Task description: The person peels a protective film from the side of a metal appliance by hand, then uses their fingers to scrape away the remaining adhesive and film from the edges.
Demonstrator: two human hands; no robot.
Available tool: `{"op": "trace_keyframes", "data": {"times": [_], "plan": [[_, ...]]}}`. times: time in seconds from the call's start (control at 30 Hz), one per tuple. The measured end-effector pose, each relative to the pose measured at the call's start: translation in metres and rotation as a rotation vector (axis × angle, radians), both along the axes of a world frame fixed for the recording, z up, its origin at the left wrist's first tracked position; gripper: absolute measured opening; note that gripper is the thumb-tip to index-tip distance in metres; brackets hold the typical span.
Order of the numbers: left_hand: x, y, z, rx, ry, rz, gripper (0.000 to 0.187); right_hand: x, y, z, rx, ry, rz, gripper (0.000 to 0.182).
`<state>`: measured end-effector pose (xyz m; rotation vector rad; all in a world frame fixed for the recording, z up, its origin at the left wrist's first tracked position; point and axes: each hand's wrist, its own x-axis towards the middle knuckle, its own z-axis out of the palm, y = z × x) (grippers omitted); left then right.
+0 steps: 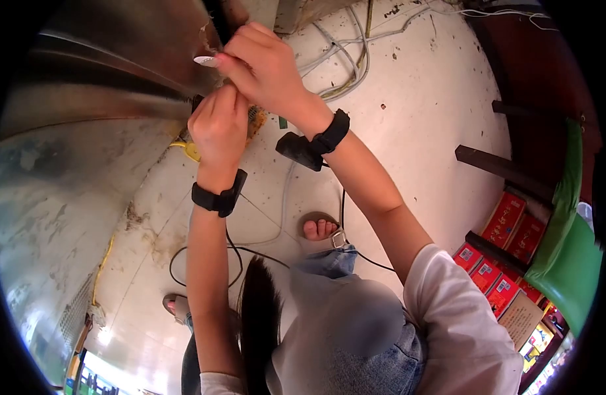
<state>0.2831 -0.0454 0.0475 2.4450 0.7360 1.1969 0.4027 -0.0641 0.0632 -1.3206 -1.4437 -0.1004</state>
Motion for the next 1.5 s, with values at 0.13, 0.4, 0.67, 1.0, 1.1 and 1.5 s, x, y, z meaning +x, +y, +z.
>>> {"op": "trace_keyframes", "data": {"times": [0.13, 0.4, 0.67, 1.0, 1.1, 1.5], "plan": [[0.0, 0.002, 0.003, 0.004, -0.027, -0.039, 0.008, -0.002, -0.003, -0.001, 0.018, -0.012, -0.052, 0.016], [-0.004, 0.004, 0.004, 0.011, 0.089, -0.073, 0.012, -0.006, -0.003, -0.008, 0.081, 0.015, -0.114, 0.018], [-0.003, 0.005, 0.005, 0.009, 0.089, -0.107, 0.009, -0.006, -0.007, -0.007, 0.067, -0.003, -0.142, 0.017], [0.005, 0.003, 0.004, -0.005, 0.038, -0.082, 0.009, -0.003, -0.008, 0.0, 0.039, 0.077, -0.149, 0.018], [0.01, 0.003, 0.003, 0.009, 0.036, -0.055, 0.01, 0.004, -0.009, 0.004, 0.077, 0.345, -0.238, 0.029], [0.002, -0.005, 0.01, 0.029, 0.13, 0.005, 0.005, -0.008, 0.013, 0.012, 0.105, -0.261, -0.307, 0.032]]}}
